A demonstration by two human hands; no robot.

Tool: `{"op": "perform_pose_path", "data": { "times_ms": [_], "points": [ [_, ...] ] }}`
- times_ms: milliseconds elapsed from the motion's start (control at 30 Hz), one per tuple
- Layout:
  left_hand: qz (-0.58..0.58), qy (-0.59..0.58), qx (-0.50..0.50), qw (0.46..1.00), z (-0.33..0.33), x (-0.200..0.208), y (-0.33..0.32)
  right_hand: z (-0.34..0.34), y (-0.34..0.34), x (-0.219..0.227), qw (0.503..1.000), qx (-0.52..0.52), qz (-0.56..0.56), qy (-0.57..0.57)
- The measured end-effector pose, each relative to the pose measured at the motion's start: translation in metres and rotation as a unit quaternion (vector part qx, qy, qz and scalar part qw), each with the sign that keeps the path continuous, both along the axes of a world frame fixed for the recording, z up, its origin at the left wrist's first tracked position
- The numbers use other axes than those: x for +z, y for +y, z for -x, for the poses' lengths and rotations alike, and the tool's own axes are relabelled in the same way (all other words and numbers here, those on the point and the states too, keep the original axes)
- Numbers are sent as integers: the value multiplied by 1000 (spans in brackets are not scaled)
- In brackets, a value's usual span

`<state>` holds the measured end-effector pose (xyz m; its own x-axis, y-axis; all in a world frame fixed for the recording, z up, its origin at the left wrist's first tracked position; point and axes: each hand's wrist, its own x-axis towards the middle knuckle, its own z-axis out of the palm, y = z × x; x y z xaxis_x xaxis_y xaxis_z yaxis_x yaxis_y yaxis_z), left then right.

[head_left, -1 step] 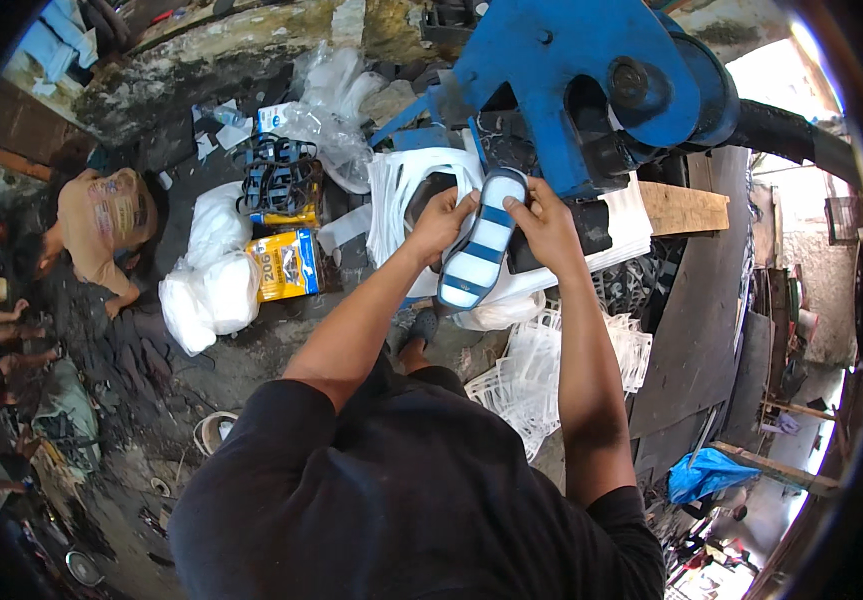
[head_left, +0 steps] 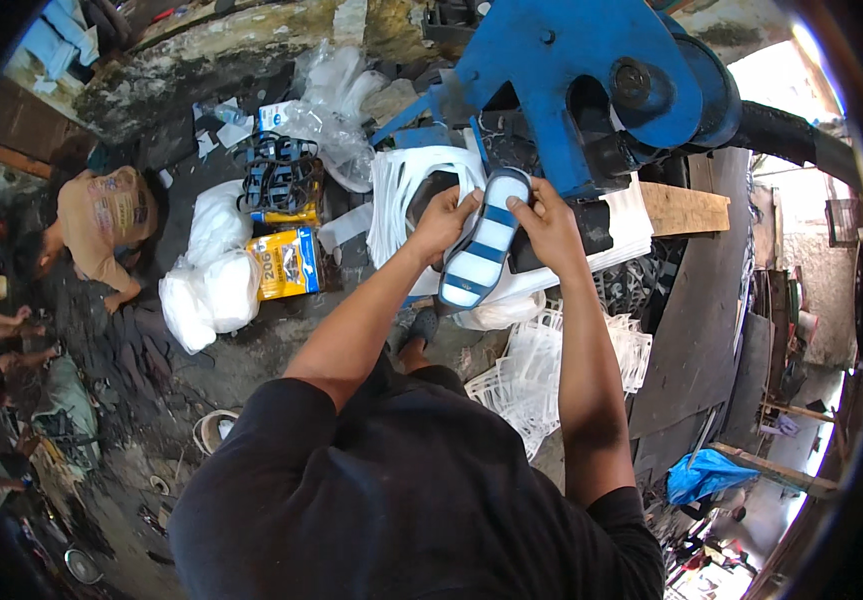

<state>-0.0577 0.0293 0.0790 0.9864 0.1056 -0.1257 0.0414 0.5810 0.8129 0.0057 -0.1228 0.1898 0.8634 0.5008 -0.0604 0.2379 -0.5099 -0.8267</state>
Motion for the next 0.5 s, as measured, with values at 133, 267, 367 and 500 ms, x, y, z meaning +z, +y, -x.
{"op": "perform_pose_path", "data": {
  "times_ms": [133, 267, 367, 500],
  "points": [
    [100, 76, -117, 985, -2, 11, 12, -3, -3, -5, 996, -2, -79, 48],
    [126, 69, -73, 987, -7, 4, 9, -7, -6, -10, 993, 24, -104, 41],
    [57, 108, 32, 992, -15, -24, 21, -7, -10, 5, 995, -7, -102, -9],
    [-327, 210, 134, 912, 5, -1, 24, 6, -36, 28, 995, -21, -77, -54]
  ]
}}
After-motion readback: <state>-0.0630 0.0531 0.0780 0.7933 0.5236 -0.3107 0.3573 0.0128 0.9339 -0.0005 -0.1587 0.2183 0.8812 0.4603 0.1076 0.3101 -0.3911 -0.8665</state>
